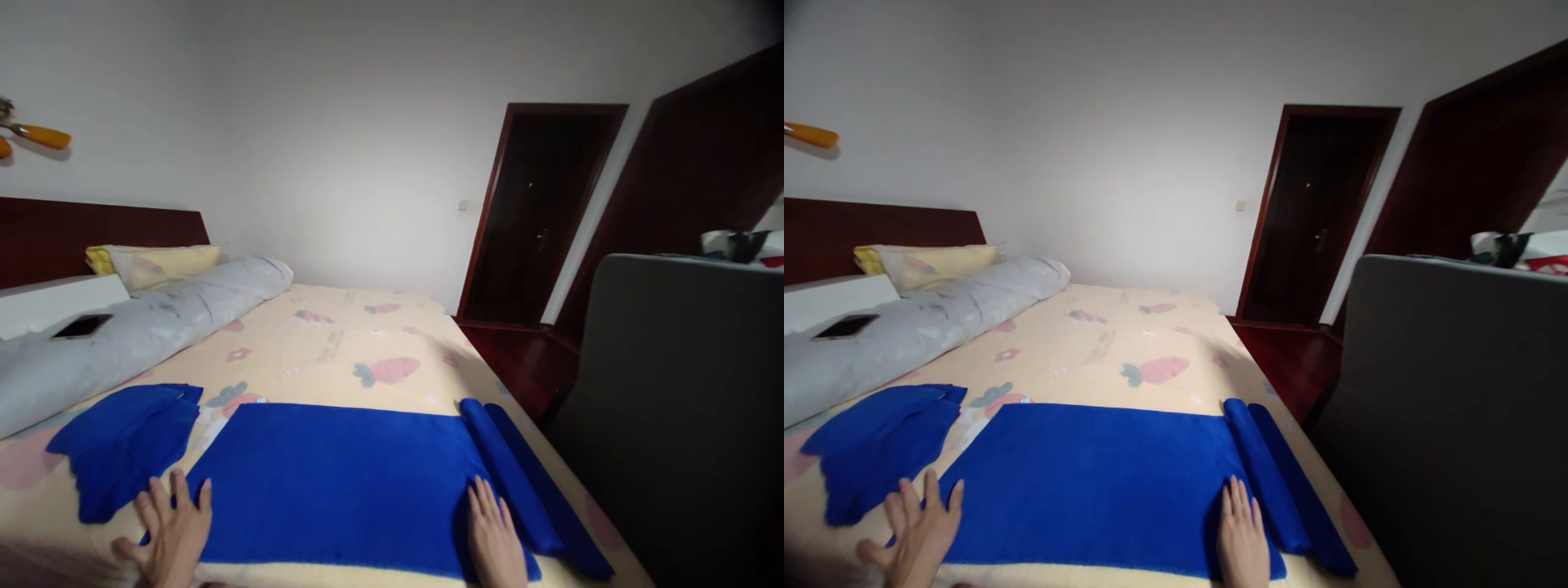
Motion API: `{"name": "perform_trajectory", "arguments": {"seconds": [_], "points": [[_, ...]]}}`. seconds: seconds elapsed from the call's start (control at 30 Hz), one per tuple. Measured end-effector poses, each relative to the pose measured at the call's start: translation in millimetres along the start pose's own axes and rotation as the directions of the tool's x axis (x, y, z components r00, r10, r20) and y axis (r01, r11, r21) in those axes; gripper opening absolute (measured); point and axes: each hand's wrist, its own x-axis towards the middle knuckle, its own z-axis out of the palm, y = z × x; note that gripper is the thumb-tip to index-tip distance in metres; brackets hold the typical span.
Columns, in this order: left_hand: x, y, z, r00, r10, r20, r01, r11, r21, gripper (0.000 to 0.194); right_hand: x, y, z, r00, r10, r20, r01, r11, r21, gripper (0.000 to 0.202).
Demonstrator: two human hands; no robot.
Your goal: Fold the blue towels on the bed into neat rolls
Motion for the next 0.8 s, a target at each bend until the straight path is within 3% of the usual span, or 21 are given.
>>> {"name": "perform_trajectory", "arguments": {"seconds": [0.1, 0.17, 0.2, 0.27, 0.33, 0.4, 0.47, 0.53, 0.67, 0.73, 0.8], "points": [[-35.6, 54.3, -8.5, 0.983, 0.185, -0.013, -0.186, 0.982, -0.035, 0.063, -2.7, -55.6, 1.6, 0.993, -0.117, 0.026, 0.115, 0.991, 0.065, 0.059], [-68.0, 94.7, -8.6, 0.942, 0.336, -0.002, -0.336, 0.940, -0.057, 0.058, -3.8, -97.9, 2.6, 0.971, -0.237, 0.003, 0.233, 0.958, 0.167, 0.057], [-84.9, 113.8, -7.5, 0.908, 0.420, 0.004, -0.419, 0.905, -0.070, 0.056, -4.2, -117.7, 3.0, 0.953, -0.302, -0.022, 0.299, 0.929, 0.216, 0.055], [-115.6, 146.2, -4.5, 0.779, 0.624, 0.056, -0.613, 0.777, -0.144, 0.056, -4.6, -149.5, 3.5, 0.899, -0.434, -0.064, 0.433, 0.851, 0.297, 0.055], [-137.0, 166.8, -2.3, 0.698, 0.702, 0.141, -0.669, 0.710, -0.219, 0.057, -4.4, -166.0, 3.6, 0.845, -0.528, -0.089, 0.524, 0.782, 0.337, 0.054], [-145.5, 172.6, -0.8, 0.651, 0.725, 0.224, -0.674, 0.688, -0.270, 0.054, -4.2, -165.3, 3.3, 0.833, -0.544, -0.098, 0.542, 0.770, 0.337, 0.053], [-140.2, 162.9, 2.0, 0.658, 0.702, 0.272, -0.647, 0.712, -0.273, 0.053, -4.9, -149.5, 2.6, 0.860, -0.503, -0.089, 0.503, 0.804, 0.316, 0.056], [-122.7, 139.3, 8.4, 0.734, 0.621, 0.275, -0.578, 0.784, -0.225, 0.057, -7.1, -123.0, 2.0, 0.894, -0.443, -0.066, 0.442, 0.849, 0.289, 0.058], [-67.5, 65.3, 29.9, 0.903, 0.374, 0.211, -0.337, 0.922, -0.191, 0.066, -15.3, -55.9, 4.8, 0.950, -0.310, -0.045, 0.312, 0.925, 0.219, 0.060], [-40.8, 25.7, 39.1, 0.949, 0.266, 0.169, -0.197, 0.919, -0.341, 0.065, -20.7, -22.8, 8.8, 0.965, -0.252, -0.069, 0.261, 0.948, 0.180, 0.061], [-20.7, -7.9, 43.2, 0.965, 0.233, 0.117, -0.168, 0.900, -0.402, 0.061, -26.5, 6.9, 13.4, 0.973, -0.206, -0.103, 0.221, 0.963, 0.157, 0.061]]}}
